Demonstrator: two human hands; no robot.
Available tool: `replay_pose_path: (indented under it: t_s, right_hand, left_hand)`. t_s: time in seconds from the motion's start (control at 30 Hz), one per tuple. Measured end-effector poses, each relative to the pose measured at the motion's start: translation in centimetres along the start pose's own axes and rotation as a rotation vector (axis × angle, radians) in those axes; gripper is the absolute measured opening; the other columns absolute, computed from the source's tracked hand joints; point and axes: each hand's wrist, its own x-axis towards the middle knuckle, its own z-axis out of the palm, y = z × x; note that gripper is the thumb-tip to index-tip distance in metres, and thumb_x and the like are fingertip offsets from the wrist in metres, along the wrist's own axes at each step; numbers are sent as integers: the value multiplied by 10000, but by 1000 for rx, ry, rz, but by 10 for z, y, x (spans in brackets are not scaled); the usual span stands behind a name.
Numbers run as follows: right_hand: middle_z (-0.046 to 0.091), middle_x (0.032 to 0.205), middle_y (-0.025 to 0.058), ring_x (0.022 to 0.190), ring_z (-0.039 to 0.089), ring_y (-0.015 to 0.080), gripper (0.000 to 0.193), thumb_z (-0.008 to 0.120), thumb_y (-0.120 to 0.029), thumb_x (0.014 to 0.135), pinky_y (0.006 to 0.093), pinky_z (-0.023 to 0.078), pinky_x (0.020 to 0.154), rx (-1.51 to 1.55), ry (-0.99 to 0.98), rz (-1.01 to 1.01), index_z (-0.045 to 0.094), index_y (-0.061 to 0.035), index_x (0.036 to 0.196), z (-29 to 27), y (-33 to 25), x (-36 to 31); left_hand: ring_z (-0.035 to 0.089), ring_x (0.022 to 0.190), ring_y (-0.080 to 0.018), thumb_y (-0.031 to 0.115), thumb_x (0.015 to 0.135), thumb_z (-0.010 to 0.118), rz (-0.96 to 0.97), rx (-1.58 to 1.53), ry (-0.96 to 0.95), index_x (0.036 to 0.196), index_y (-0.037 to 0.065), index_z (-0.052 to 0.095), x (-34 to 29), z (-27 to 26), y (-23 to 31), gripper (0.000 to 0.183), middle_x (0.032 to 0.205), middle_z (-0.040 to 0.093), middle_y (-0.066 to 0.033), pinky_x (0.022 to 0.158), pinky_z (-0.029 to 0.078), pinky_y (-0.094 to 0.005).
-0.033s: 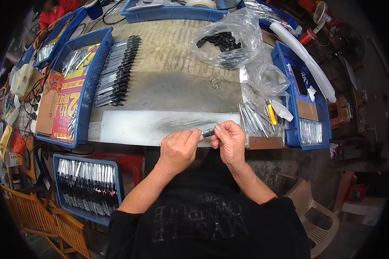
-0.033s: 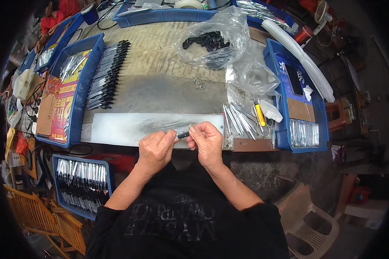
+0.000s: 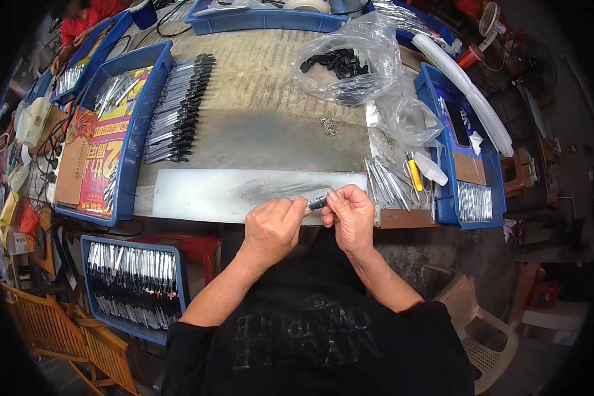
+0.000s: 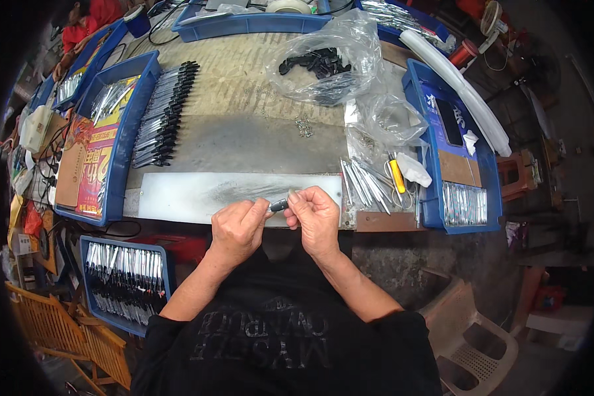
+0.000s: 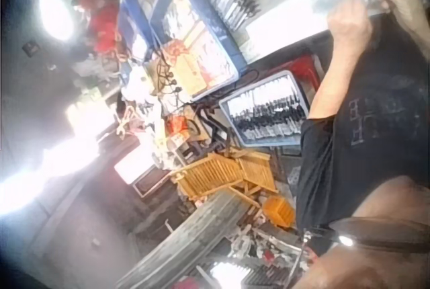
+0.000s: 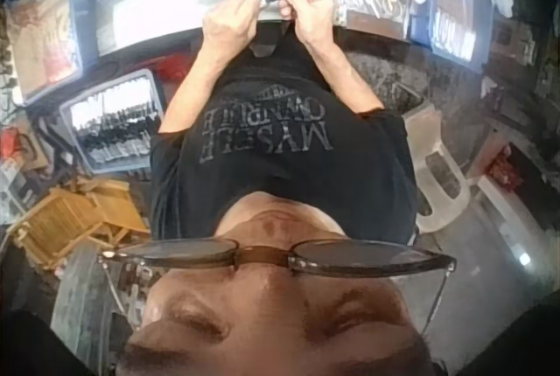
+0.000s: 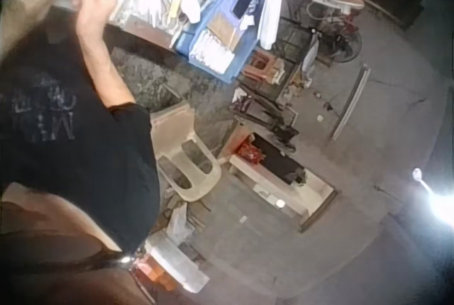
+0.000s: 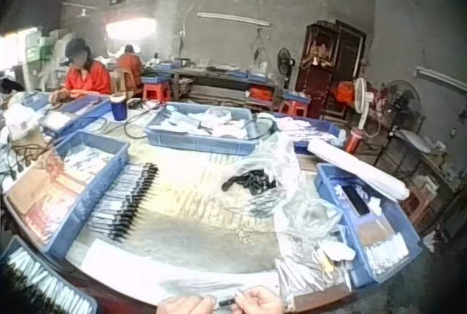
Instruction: The person assembles small metal and plastic parts together by hand on the work board and arranges the assembled pieces in rows on the table.
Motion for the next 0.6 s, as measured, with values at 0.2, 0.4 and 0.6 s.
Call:
replay_pose_path:
  t_s: [0.2,0.4,0.6]
  right_hand:
    - [576,627,38,499,510,54,151,612,-144,841,175,420,462,-31,-20,-91,530,-38,771,2,2,-2]
    - [576,645,36,532,514,45,136,609,-109,839,172,428,483,-105,-72,-218,527,-26,771,2,4,-3]
    - [586,705,41,596,530,50,95,607,-82,835,174,447,541,-183,-256,-114,549,-6,834,-15,-8,5]
  left_hand:
    - [492,480,-173,95,699,626,13,-1,29,831,42,550,-1,2,0,162,571,429,-31,427,409,-299]
    - [490,475,-174,77,674,628,24,-61,51,838,38,548,-2,6,-1,186,566,428,-30,420,401,-297]
    - [504,478,-185,87,705,627,-7,-143,5,845,43,544,0,3,-2,169,563,441,-40,424,405,-305]
